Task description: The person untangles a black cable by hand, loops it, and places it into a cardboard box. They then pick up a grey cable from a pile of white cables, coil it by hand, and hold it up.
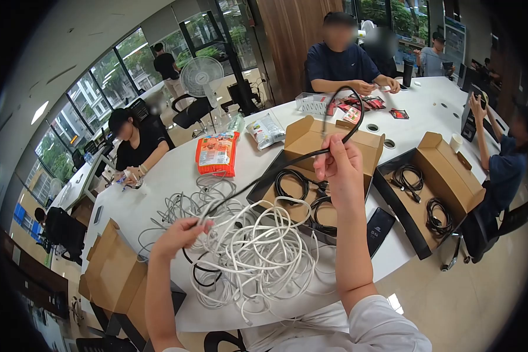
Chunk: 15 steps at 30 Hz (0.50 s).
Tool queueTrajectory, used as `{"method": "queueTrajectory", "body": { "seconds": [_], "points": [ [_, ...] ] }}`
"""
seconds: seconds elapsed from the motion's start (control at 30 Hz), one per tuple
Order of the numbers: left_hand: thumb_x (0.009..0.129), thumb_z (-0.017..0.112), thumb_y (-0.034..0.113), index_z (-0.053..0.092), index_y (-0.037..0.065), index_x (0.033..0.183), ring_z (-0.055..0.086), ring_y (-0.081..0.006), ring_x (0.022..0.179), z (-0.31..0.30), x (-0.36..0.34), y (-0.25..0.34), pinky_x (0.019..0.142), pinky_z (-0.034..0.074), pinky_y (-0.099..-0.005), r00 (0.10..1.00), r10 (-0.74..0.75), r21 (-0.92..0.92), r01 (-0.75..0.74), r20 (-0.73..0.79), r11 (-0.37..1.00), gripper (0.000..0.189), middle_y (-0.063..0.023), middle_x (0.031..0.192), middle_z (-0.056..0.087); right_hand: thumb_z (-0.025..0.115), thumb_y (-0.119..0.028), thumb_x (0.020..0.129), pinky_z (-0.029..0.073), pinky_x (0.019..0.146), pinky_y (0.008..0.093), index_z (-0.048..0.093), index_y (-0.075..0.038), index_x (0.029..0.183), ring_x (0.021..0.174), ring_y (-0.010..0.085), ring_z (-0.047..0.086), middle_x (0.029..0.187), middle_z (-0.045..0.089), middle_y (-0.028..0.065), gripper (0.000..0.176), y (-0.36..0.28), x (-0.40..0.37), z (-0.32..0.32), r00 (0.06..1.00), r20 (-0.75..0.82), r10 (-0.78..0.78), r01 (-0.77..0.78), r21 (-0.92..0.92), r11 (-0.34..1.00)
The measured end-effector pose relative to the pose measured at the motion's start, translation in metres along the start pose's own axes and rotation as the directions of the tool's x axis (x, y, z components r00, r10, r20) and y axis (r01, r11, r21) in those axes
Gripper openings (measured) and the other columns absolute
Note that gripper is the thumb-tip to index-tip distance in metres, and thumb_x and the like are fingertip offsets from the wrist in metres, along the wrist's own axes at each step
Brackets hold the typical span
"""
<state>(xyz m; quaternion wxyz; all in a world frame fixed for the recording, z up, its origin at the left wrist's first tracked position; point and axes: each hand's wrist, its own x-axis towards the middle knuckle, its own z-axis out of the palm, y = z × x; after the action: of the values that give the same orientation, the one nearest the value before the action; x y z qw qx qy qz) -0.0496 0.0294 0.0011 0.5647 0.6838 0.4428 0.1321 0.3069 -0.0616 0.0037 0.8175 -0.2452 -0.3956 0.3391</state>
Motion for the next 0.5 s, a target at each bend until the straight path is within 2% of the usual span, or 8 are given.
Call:
{"method": "queueTrajectory", "body": {
  "seconds": [0.1,0.17,0.27,0.3,0.37,0.47,0.5],
  "points": [
    [0.09,0.057,0.021,0.067,0.006,0.1,0.03,-0.0008,0.048,-0.02,-0.005,0.019,0.044,0.024,-0.0201,0.965,0.133,0.191,-0.091,-0.224,0.977,0.021,0.0084,0.064,0.046,0.047,-0.029,0.098,0.037,0.047,0.0199,0.053,-0.005,0.089,0.048,0.0087,0.049,0.065,0.06,0.0072,0.026,-0.002,-0.002,0.004,0.999,-0.001,-0.032,0.032,-0.028,0.999],
    [0.092,0.055,0.02,0.066,0.004,0.095,0.031,0.0,0.047,-0.045,-0.007,0.029,0.043,0.023,-0.019,0.88,0.283,0.158,-0.24,-0.383,0.958,0.02,0.007,0.066,0.052,0.047,-0.029,0.098,0.038,0.047,0.0201,0.054,-0.005,0.09,0.048,0.0092,0.05,0.066,0.06,0.0076,0.027,-0.001,-0.002,0.005,0.999,0.001,-0.043,0.043,-0.035,0.998],
    [0.093,0.053,0.018,0.066,0.003,0.092,0.032,0.0007,0.047,-0.059,-0.02,0.056,0.042,0.022,-0.0176,0.733,0.416,0.262,-0.324,-0.539,0.909,0.019,0.0059,0.069,0.054,0.047,-0.028,0.098,0.04,0.048,0.0204,0.054,-0.004,0.091,0.05,0.0099,0.051,0.067,0.06,0.0082,0.026,-0.001,-0.007,0.014,1.0,0.013,-0.026,0.027,-0.053,0.998],
    [0.094,0.054,0.018,0.065,0.002,0.094,0.032,0.0015,0.048,-0.063,-0.023,0.058,0.042,0.021,-0.0168,0.715,0.437,0.292,-0.327,-0.546,0.899,0.019,0.0057,0.07,0.055,0.047,-0.027,0.098,0.041,0.049,0.021,0.054,-0.003,0.09,0.051,0.0103,0.052,0.068,0.06,0.0082,0.027,-0.004,-0.008,0.015,0.998,0.03,-0.053,0.055,-0.062,0.997],
    [0.093,0.055,0.016,0.066,0.002,0.097,0.032,0.0018,0.048,-0.062,-0.029,0.057,0.042,0.022,-0.0165,0.747,0.465,0.315,-0.349,-0.476,0.883,0.018,0.005,0.071,0.056,0.047,-0.027,0.098,0.041,0.049,0.0208,0.054,-0.003,0.09,0.051,0.0099,0.052,0.067,0.059,0.0076,0.027,-0.008,-0.01,0.016,0.997,0.024,-0.076,0.077,-0.057,0.995],
    [0.092,0.056,0.014,0.066,0.001,0.098,0.036,0.0001,0.05,-0.053,-0.032,0.049,0.044,0.025,-0.0184,0.944,0.193,0.216,-0.136,-0.267,0.967,0.017,0.0037,0.071,0.058,0.047,-0.028,0.098,0.041,0.048,0.0203,0.053,-0.003,0.089,0.051,0.0098,0.052,0.066,0.058,0.0066,0.027,-0.013,-0.011,0.013,0.995,0.039,-0.086,0.089,-0.062,0.994],
    [0.092,0.056,0.013,0.066,0.001,0.098,0.037,-0.0007,0.051,-0.051,-0.028,0.037,0.045,0.027,-0.0194,0.927,0.276,0.3,-0.196,-0.254,0.934,0.017,0.0036,0.071,0.058,0.047,-0.028,0.098,0.041,0.048,0.0202,0.053,-0.003,0.089,0.051,0.0096,0.052,0.066,0.058,0.0063,0.027,-0.012,-0.012,0.013,0.995,0.035,-0.089,0.091,-0.065,0.994]
  ]
}}
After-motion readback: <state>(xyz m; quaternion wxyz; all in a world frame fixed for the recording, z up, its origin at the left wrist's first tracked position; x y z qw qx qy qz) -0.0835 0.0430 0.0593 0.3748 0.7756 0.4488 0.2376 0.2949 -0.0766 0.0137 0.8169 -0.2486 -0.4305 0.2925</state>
